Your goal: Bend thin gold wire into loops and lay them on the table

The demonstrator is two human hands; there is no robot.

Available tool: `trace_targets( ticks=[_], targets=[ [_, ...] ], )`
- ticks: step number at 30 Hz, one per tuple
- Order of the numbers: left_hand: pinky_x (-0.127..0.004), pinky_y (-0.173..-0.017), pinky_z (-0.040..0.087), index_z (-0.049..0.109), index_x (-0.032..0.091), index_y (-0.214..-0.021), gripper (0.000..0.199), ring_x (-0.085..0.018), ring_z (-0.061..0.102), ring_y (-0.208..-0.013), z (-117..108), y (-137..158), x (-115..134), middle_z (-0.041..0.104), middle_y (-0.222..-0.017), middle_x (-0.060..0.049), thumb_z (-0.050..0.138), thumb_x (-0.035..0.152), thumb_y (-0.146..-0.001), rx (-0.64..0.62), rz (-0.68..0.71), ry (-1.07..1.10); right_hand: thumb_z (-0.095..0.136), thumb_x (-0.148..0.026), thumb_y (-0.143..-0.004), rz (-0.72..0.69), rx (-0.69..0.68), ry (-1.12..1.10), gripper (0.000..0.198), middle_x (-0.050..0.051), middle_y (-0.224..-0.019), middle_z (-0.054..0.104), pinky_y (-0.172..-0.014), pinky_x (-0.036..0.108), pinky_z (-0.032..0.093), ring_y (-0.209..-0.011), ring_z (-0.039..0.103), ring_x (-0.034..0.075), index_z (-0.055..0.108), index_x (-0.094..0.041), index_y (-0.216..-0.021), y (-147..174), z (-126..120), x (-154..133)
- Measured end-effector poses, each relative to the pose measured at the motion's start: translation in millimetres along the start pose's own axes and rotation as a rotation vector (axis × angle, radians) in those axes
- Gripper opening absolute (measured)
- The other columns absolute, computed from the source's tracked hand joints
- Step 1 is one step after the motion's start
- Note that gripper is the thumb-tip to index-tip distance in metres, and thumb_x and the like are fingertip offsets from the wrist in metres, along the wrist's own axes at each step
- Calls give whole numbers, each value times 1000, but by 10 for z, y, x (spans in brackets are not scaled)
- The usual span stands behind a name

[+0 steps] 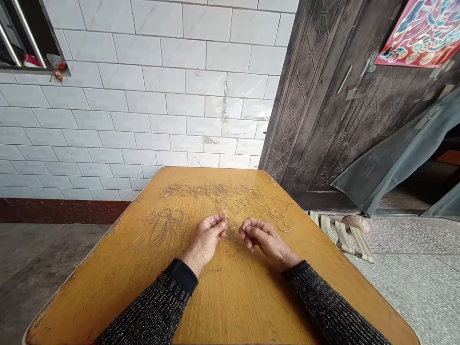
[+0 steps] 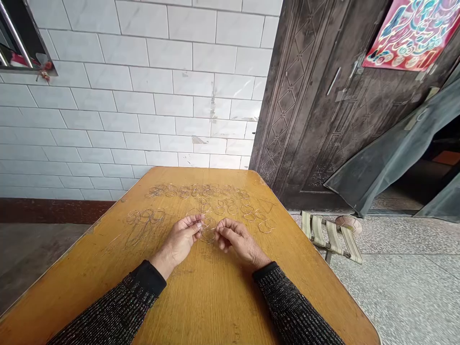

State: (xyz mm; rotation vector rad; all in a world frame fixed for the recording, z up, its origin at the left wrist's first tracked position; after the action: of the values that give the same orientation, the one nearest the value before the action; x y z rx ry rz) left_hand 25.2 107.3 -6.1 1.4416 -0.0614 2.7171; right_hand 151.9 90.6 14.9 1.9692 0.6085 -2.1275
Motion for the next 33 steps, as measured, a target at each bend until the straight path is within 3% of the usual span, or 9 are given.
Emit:
trace_targets(
  ticks=[5,10,14,17,20,23,26,29,33],
  targets=[
    [-16,-55,39,62,13,-74,20,-5,51,-59,-79,-39,59,58,-70,0,71,8,-57,61,14,108,61,-42,-71,-27,72,-136,26,0,-67,55,-46,20,38,-52,49,8,53,-18,-65,-4,-53,-13],
    [-15,-56,40,59,15,-72,19,-4,51,-61,-153,-77,167,57,-74,2,69,5,-58,127,80,160,63,-43,-68,17,189,-57,28,1,-61,58,-49,21,42,-53,52,9,56,-17,-64,-31,-127,59],
    [-15,-55,38,60,15,-73,22,-4,51,-62,-133,-60,234,57,-75,2,71,7,-55,126,120,140,63,-41,-68,135,50,129,27,0,-55,58,-47,21,40,-49,52,9,54,-16,-63,-19,5,179],
    [-17,-56,37,62,13,-75,24,-5,50,-62,-22,-23,209,58,-73,0,73,11,-55,29,96,45,61,-37,-72,170,-133,230,24,1,-60,60,-50,20,41,-53,53,8,56,-14,-66,36,128,192],
    [-19,-58,37,63,13,-78,23,-6,49,-61,103,25,168,58,-72,0,73,17,-58,-92,82,-80,61,-35,-74,221,-292,114,23,2,-70,63,-56,21,43,-60,58,10,58,-15,-84,115,204,160],
    [-20,-57,36,63,13,-80,23,-7,48,-61,168,65,149,58,-74,0,72,19,-60,-156,64,-145,62,-39,-74,260,-438,-46,45,7,-84,66,-60,23,45,-71,63,13,50,-16,-110,194,259,97],
    [-20,-56,36,63,13,-81,24,-7,48,-62,238,111,134,57,-76,-1,72,20,-60,-234,24,-174,55,-51,-75,248,-601,-106,56,13,-92,66,-62,24,45,-79,65,17,48,-13,-116,268,345,38],
    [-20,-55,34,63,13,-81,22,-7,48,-60,316,171,101,56,-73,0,71,20,-63,-317,-16,-199,51,-54,-77,234,-589,-75,51,12,-87,67,-56,22,44,-70,65,15,55,-12,-105,249,366,60],
    [-22,-55,36,62,14,-82,20,-7,46,-55,367,211,51,55,-68,0,69,22,-65,-349,-25,-225,64,-37,-72,178,-417,29,27,3,-72,66,-48,16,39,-57,58,8,61,-13,-85,135,325,117]
  ],
)
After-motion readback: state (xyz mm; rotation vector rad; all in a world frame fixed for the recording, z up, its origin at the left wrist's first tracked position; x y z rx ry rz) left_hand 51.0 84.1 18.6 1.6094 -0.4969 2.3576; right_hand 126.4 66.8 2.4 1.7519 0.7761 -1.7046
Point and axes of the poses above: each hand's wrist, its own y-axis away from the middle knuckle, its own z-axis out of the palm, x = y × z, the point moved 8 cm from there along -y, towards the middle knuckle
